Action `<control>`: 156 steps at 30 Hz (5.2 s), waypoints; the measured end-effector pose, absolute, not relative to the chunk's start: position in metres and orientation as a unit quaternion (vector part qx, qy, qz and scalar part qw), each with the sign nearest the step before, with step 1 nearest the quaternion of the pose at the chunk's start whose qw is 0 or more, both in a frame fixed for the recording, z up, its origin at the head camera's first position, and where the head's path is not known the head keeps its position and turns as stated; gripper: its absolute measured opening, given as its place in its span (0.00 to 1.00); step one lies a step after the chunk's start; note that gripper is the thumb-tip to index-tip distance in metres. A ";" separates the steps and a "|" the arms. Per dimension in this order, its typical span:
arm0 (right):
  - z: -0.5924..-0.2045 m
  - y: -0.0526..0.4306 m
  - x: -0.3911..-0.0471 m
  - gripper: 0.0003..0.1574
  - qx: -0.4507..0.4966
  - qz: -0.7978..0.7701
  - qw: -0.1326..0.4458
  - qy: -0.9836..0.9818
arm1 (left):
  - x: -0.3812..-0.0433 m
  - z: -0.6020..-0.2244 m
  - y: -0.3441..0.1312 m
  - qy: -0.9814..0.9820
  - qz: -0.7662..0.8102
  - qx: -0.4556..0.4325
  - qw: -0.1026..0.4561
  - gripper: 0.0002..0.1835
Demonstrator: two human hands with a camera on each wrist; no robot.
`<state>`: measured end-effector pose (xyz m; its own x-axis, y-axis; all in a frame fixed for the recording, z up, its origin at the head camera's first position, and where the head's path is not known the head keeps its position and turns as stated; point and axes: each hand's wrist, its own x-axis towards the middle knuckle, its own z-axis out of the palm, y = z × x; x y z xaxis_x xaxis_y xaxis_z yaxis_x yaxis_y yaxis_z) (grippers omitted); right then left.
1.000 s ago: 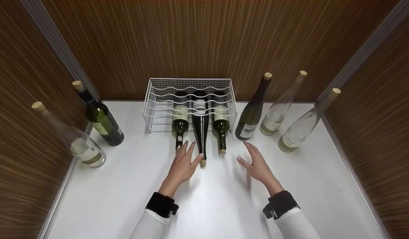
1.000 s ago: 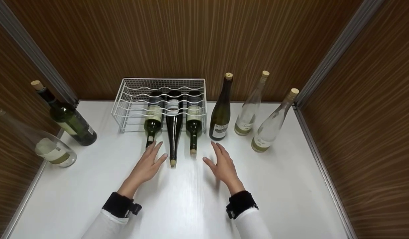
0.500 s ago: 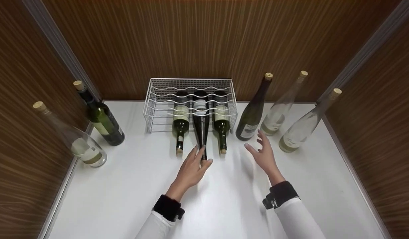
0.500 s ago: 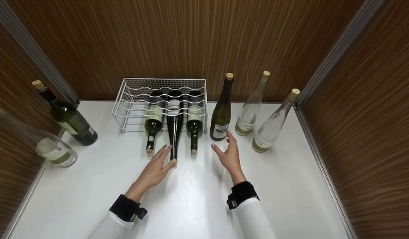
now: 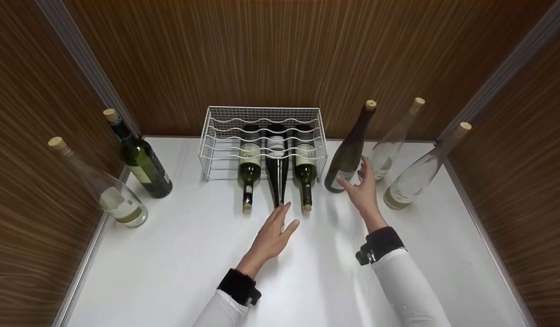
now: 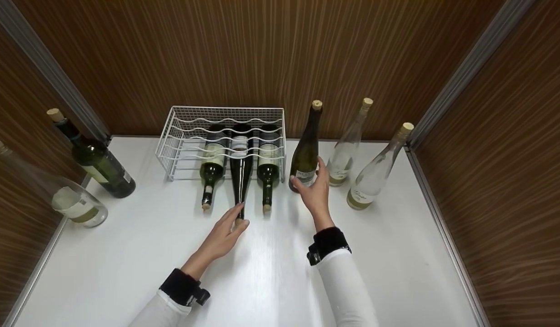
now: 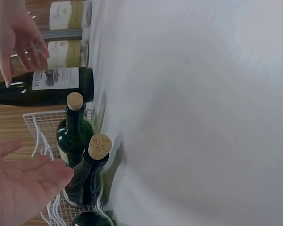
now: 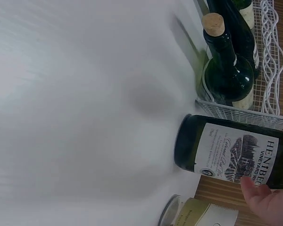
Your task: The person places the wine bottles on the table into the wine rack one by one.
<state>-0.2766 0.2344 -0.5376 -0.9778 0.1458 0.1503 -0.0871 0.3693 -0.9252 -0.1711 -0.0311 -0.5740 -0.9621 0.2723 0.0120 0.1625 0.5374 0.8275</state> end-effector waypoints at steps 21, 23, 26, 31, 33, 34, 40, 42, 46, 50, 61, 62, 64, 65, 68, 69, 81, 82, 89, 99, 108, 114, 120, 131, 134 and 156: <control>-0.517 0.230 -0.322 0.64 -0.028 0.572 0.118 -0.811 | -0.170 -0.573 -0.023 0.869 0.470 0.135 0.074 0.39; -0.516 0.230 -0.325 0.65 -0.034 0.575 0.113 -0.810 | -0.170 -0.573 -0.022 0.870 0.469 0.135 0.076 0.39; -0.517 0.230 -0.330 0.65 -0.046 0.592 0.108 -0.798 | -0.170 -0.572 -0.022 0.870 0.468 0.132 0.082 0.38; -0.519 0.229 -0.335 0.66 -0.065 0.608 0.098 -0.785 | -0.169 -0.570 -0.021 0.870 0.469 0.127 0.085 0.38; -0.520 0.230 -0.335 0.65 -0.069 0.606 0.095 -0.787 | -0.170 -0.570 -0.021 0.870 0.469 0.129 0.084 0.38; -0.520 0.230 -0.336 0.64 -0.070 0.608 0.094 -0.786 | -0.170 -0.570 -0.020 0.870 0.469 0.130 0.084 0.38; -0.521 0.231 -0.335 0.57 -0.077 0.616 0.084 -0.779 | -0.171 -0.570 -0.021 0.874 0.463 0.129 0.075 0.38; -0.522 0.231 -0.335 0.57 -0.076 0.609 0.081 -0.786 | -0.171 -0.570 -0.021 0.875 0.462 0.126 0.075 0.38; -0.523 0.230 -0.332 0.55 -0.068 0.592 0.085 -0.799 | -0.171 -0.571 -0.023 0.871 0.468 0.126 0.079 0.37; -0.526 0.231 -0.327 0.54 -0.058 0.582 0.096 -0.805 | -0.172 -0.571 -0.024 0.867 0.474 0.127 0.082 0.36; -0.528 0.233 -0.306 0.51 -0.013 0.587 0.097 -0.803 | -0.175 -0.574 -0.032 0.860 0.487 0.130 0.081 0.37; -0.528 0.233 -0.303 0.50 -0.005 0.586 0.097 -0.805 | -0.176 -0.574 -0.032 0.859 0.489 0.131 0.080 0.37; -0.526 0.233 -0.299 0.50 0.008 0.582 0.092 -0.808 | -0.176 -0.574 -0.034 0.857 0.493 0.130 0.080 0.37; -0.526 0.233 -0.296 0.50 0.013 0.578 0.088 -0.811 | -0.176 -0.574 -0.035 0.856 0.494 0.130 0.079 0.37; -0.523 0.233 -0.290 0.52 0.024 0.563 0.078 -0.823 | -0.177 -0.574 -0.037 0.854 0.497 0.129 0.076 0.37; -0.521 0.233 -0.288 0.53 0.027 0.556 0.078 -0.827 | -0.177 -0.574 -0.038 0.854 0.499 0.129 0.075 0.37; -0.511 0.228 -0.264 0.53 0.071 0.477 0.114 -0.869 | -0.179 -0.570 -0.047 0.850 0.504 0.133 0.074 0.37; -0.511 0.228 -0.262 0.53 0.075 0.475 0.113 -0.870 | -0.179 -0.568 -0.047 0.850 0.504 0.133 0.073 0.37; -0.512 0.227 -0.254 0.52 0.095 0.446 0.115 -0.883 | -0.180 -0.553 -0.054 0.848 0.513 0.122 0.046 0.37; -0.513 0.219 -0.240 0.52 0.129 0.369 0.099 -0.915 | -0.187 -0.526 -0.069 0.825 0.549 0.132 -0.025 0.40; -0.516 0.213 -0.232 0.53 0.161 0.294 0.081 -0.939 | -0.192 -0.506 -0.074 0.811 0.569 0.131 -0.051 0.46; -0.521 0.211 -0.228 0.52 0.191 0.250 0.084 -0.945 | -0.192 -0.503 -0.076 0.821 0.552 0.137 -0.049 0.45; -0.526 0.208 -0.225 0.51 0.230 0.207 0.097 -0.946 | -0.191 -0.502 -0.076 0.849 0.506 0.141 -0.051 0.39; -0.530 0.203 -0.219 0.47 0.299 0.124 0.122 -0.938 | -0.193 -0.506 -0.071 0.891 0.404 0.204 0.029 0.32; -0.530 0.201 -0.218 0.46 0.306 0.112 0.124 -0.937 | -0.194 -0.508 -0.071 0.885 0.407 0.216 0.067 0.29; -0.533 0.193 -0.210 0.46 0.347 0.095 0.116 -0.926 | -0.187 -0.528 -0.060 0.878 0.407 0.208 0.141 0.18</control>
<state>-0.2099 0.1928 -0.5334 -0.7328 -0.6196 0.2813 -0.6639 0.7416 -0.0961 -0.1867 -0.0595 -0.5278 -0.8737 0.4802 -0.0777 0.2507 0.5813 0.7741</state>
